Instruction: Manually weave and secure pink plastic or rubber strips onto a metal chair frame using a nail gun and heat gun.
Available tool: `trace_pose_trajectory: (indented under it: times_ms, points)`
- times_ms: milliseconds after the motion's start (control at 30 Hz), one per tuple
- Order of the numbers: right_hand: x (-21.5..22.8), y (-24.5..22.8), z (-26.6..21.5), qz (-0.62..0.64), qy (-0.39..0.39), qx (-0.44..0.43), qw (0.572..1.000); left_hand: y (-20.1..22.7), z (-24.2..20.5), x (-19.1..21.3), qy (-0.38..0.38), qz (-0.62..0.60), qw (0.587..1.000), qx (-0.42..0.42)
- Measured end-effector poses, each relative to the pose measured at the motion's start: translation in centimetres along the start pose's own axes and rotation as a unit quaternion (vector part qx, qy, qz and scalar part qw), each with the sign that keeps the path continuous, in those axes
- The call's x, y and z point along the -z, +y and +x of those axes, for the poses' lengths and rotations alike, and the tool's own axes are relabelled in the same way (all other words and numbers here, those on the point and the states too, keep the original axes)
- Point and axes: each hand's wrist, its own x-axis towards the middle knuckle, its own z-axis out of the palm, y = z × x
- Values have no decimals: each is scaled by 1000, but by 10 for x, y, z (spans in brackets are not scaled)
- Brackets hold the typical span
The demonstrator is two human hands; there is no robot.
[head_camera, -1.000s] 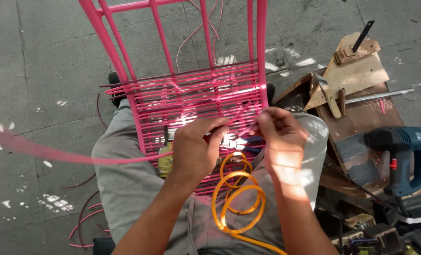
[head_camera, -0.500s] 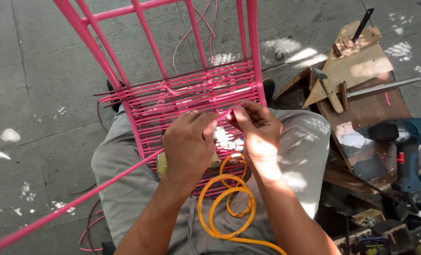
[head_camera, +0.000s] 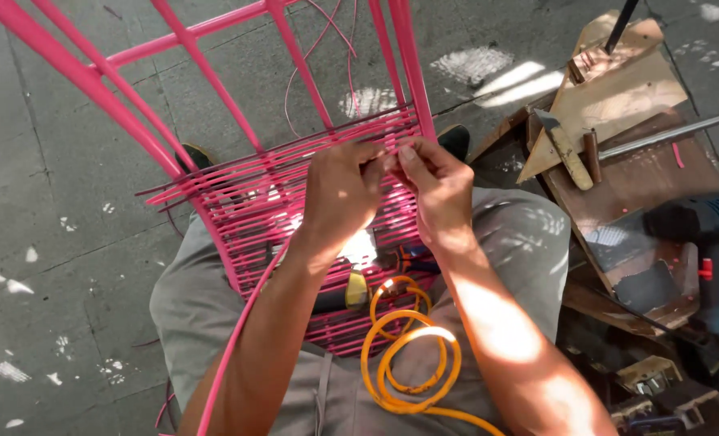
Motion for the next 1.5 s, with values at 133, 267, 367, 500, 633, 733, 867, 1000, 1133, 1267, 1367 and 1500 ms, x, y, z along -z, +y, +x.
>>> trace_pose_trajectory:
  times_ms: [133,267,367,500,633,733,867,1000,1133,1267,1367,1500]
  points:
    - [17,11,43,-32,27,-15,999,-17,43,-22,-66,62,992,89]
    - [45,22,65,-68,80,-24,994,-60,68,-55,13,140,987,74]
    - [58,22,67,-47,67,-9,997,-69,68,-63,-11,193,981,28]
    - [60,18,68,-34,56,3,998,-50,71,-61,1,189,980,58]
    - [62,20,68,-47,61,0,997,-47,74,-59,-14,211,973,87]
    - [64,25,71,-51,54,5,997,-43,80,-58,-34,207,970,123]
    - [60,25,71,-69,47,5,996,-46,82,-61,-82,200,955,202]
    - [56,27,70,-94,45,6,995,-43,83,-60,-88,187,952,224]
    - [58,18,66,-118,6,-2,993,-52,80,-64,-64,204,960,178]
    - [79,-47,51,-296,0,38,954,-53,80,-63,-65,188,969,145]
    - [146,-88,38,-521,129,52,842,-38,67,-55,-10,219,976,9]
    - [207,-89,15,-751,111,125,638,14,37,-98,5,-110,994,14]
